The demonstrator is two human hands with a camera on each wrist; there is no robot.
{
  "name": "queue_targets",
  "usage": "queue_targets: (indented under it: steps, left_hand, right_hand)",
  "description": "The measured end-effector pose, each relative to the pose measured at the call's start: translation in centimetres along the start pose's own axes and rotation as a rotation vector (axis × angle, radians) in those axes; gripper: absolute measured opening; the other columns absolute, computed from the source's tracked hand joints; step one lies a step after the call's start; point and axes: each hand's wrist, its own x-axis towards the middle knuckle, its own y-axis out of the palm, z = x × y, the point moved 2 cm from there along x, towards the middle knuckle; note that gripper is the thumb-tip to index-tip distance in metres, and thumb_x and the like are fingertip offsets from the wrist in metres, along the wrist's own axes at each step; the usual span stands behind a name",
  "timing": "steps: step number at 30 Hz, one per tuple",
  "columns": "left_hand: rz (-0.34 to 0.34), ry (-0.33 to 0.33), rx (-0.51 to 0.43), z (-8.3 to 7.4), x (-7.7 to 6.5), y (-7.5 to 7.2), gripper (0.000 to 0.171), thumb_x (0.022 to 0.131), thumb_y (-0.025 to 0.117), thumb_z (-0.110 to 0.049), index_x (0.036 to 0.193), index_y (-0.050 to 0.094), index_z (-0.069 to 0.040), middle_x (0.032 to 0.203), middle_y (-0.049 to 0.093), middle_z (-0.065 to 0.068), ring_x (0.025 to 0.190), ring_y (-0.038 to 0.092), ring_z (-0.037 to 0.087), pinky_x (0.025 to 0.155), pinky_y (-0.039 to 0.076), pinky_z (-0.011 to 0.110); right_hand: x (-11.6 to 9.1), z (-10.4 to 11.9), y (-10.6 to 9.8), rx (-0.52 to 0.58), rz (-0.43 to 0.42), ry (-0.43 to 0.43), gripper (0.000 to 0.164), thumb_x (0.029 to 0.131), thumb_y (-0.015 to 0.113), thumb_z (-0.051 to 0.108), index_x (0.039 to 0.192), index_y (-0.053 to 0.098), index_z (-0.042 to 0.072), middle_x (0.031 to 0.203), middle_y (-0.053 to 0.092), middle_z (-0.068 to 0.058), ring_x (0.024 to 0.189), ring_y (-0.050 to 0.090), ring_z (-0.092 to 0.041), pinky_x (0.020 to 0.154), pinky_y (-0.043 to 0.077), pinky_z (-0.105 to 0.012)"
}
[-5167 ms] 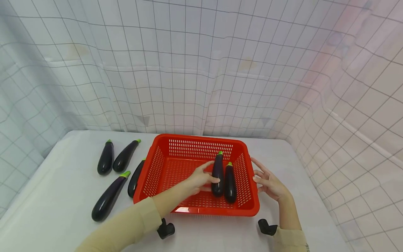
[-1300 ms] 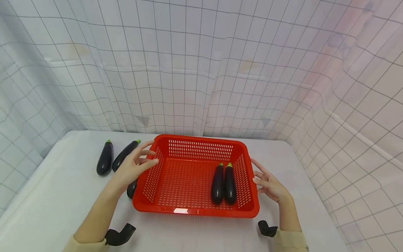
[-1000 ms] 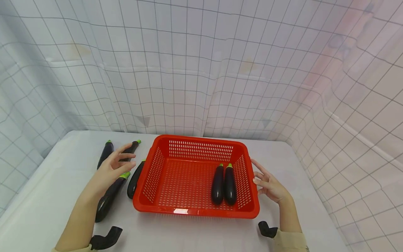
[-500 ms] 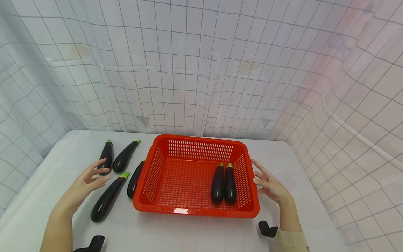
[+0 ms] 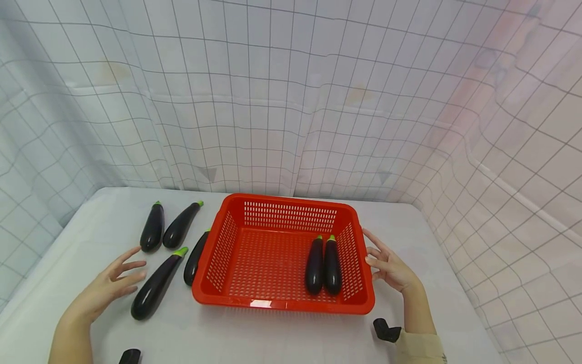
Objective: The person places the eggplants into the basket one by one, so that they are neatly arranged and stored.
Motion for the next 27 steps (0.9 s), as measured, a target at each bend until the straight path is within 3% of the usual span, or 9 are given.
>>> queue_targets:
  steps: [8, 16, 22, 27]
  left_hand:
    - [0.041, -0.030, -0.023, 0.9, -0.3, 0.1, 0.079, 0.088, 0.060, -0.018, 0.147, 0.008, -0.010, 0.137, 0.028, 0.029, 0.092, 0.055, -0.002, 0.078, 0.047, 0.026]
    - [0.121, -0.018, 0.003, 1.2, -0.4, 0.2, 0.081, 0.087, 0.061, -0.016, 0.147, 0.007, -0.009, 0.135, 0.033, 0.029, 0.097, 0.054, 0.006, 0.080, 0.049, 0.031]
    - [0.147, -0.019, 0.029, 1.2, -0.4, 0.4, 0.081, 0.086, 0.063, -0.017, 0.147, 0.010, -0.011, 0.135, 0.034, 0.029, 0.099, 0.054, 0.012, 0.081, 0.048, 0.039]
    - [0.169, -0.025, 0.046, 1.3, -0.3, 0.6, 0.082, 0.085, 0.063, -0.017, 0.147, 0.011, -0.010, 0.135, 0.030, 0.033, 0.098, 0.055, 0.021, 0.079, 0.048, 0.038]
  right_hand:
    - [0.0, -0.2, -0.2, -0.014, -0.012, 0.006, 0.067, 0.095, 0.034, -0.005, 0.148, 0.000, 0.020, 0.125, 0.053, -0.005, 0.104, 0.059, -0.020, 0.068, 0.053, -0.036]
    - [-0.1, -0.2, -0.2, -0.017, -0.009, 0.000, 0.067, 0.095, 0.033, -0.006, 0.148, 0.002, 0.020, 0.125, 0.053, -0.004, 0.103, 0.060, -0.020, 0.067, 0.053, -0.036]
    - [-0.1, -0.2, -0.1, -0.017, -0.012, 0.003, 0.066, 0.095, 0.032, -0.006, 0.148, 0.002, 0.020, 0.124, 0.054, -0.004, 0.103, 0.060, -0.019, 0.067, 0.053, -0.036]
    - [-0.1, -0.1, 0.0, -0.020, -0.015, 0.006, 0.066, 0.095, 0.033, -0.006, 0.148, 0.002, 0.021, 0.122, 0.054, -0.004, 0.102, 0.060, -0.019, 0.067, 0.053, -0.036]
